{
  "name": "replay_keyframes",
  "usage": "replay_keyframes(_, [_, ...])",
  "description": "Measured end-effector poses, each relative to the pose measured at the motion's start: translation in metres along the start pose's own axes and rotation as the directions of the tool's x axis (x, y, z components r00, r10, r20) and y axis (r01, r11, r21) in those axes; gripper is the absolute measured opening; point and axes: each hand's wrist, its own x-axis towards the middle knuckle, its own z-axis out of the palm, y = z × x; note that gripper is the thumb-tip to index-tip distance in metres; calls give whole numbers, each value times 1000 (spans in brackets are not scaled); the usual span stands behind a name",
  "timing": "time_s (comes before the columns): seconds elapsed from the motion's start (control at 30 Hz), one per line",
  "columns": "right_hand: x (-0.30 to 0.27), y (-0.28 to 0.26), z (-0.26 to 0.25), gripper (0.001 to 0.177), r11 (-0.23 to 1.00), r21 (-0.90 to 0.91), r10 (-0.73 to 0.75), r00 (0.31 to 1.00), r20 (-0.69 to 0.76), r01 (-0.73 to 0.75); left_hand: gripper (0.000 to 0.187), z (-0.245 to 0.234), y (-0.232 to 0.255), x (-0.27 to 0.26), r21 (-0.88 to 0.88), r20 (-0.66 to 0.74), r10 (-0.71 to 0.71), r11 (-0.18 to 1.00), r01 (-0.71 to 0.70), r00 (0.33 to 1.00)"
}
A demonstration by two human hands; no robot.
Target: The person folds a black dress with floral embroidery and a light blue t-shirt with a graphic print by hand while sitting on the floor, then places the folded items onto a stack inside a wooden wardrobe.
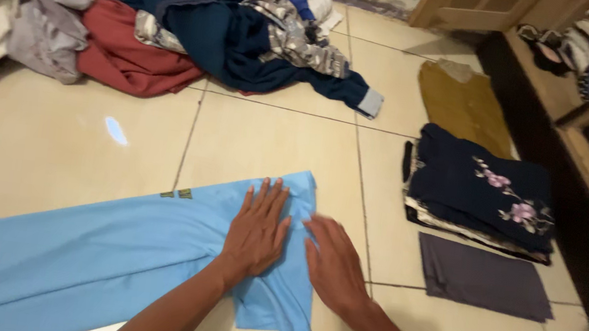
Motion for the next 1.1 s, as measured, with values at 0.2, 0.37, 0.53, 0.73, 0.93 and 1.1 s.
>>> replay_keyframes(0.2, [63, 14, 78, 51, 977, -108, -164, 974, 158, 182, 65, -45, -48, -29, 131, -3, -172, 976, 171, 985])
replay_keyframes(0.37, [70, 74, 97, 69, 937, -336, 200, 937, 288, -97, 72, -83, -79, -69, 243, 32, -245, 942, 230, 969])
replay_keyframes(0.53, [76, 87, 97, 74, 913, -376, 282, 910, 304, -157, 79, -100, -91, -81, 252, 76, -282, 934, 255, 957])
replay_keyframes(0.73, [82, 64, 84, 74, 853, -510, 281, 921, 268, -112, 75, -113, -96, -96, 276, -26, -303, 914, 298, 953])
replay_keyframes(0.93, [66, 5, 103, 67, 932, -344, -53, 982, 184, 115, 74, -126, -95, -117, 298, -42, -255, 920, 256, 966])
replay_keyframes(1.1, [44, -41, 131, 64, 970, -205, -62, 949, 310, 130, 72, -132, -116, -137, 343, -36, -359, 872, 349, 932])
